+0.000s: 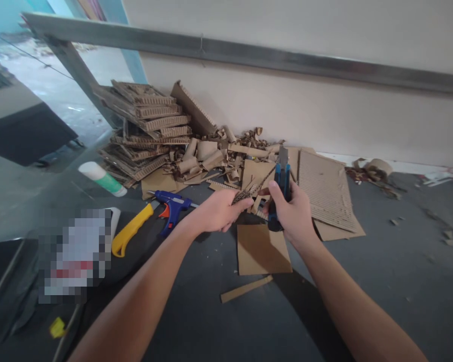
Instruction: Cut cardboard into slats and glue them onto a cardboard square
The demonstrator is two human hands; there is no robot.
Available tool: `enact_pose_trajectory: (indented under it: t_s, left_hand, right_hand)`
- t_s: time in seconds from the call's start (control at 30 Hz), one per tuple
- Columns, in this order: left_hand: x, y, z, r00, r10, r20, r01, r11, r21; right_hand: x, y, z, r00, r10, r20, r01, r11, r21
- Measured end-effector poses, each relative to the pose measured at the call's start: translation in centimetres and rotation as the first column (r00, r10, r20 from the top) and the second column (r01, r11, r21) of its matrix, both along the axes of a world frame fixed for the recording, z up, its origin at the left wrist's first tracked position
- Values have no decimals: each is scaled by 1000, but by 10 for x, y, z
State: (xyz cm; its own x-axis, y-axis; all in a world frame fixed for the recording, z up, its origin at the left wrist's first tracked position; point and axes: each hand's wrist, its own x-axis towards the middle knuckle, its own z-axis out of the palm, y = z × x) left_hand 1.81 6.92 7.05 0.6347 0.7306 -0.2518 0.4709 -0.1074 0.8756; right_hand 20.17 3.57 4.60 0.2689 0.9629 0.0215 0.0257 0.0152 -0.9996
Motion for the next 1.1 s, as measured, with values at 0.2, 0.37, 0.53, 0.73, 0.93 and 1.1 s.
enact_pose_trajectory:
  t_s: [0.2,0.37,0.53,0.73,0.93,1.1]
  left_hand:
    - [-9,5,2,996,61,-62,-59,998,34]
    - [-12,6,4,993,105,-55,-100,991,85]
    - [-10,5,7,989,141,-32,-138,986,92]
    - [-12,5,15,985,161,-67,-151,979,135]
    - [-14,6,18,970,183,-158,-137,955,265]
    - [-13,6,20,940,223,-257,-120,924,364]
  right_hand:
    - [26,-4,22,878,218,427,-238,971,-8]
    - [30,-11,33,632,210,746,-267,963,-44]
    - [19,-16,34,393,303,868,-271,940,-205]
    - [8,-20,31,264,301,916,-238,941,-241]
    - [-3,-24,31,150,284,947,-163,952,-260]
    - [-14,-30,32,80,316,946,-83,947,-309]
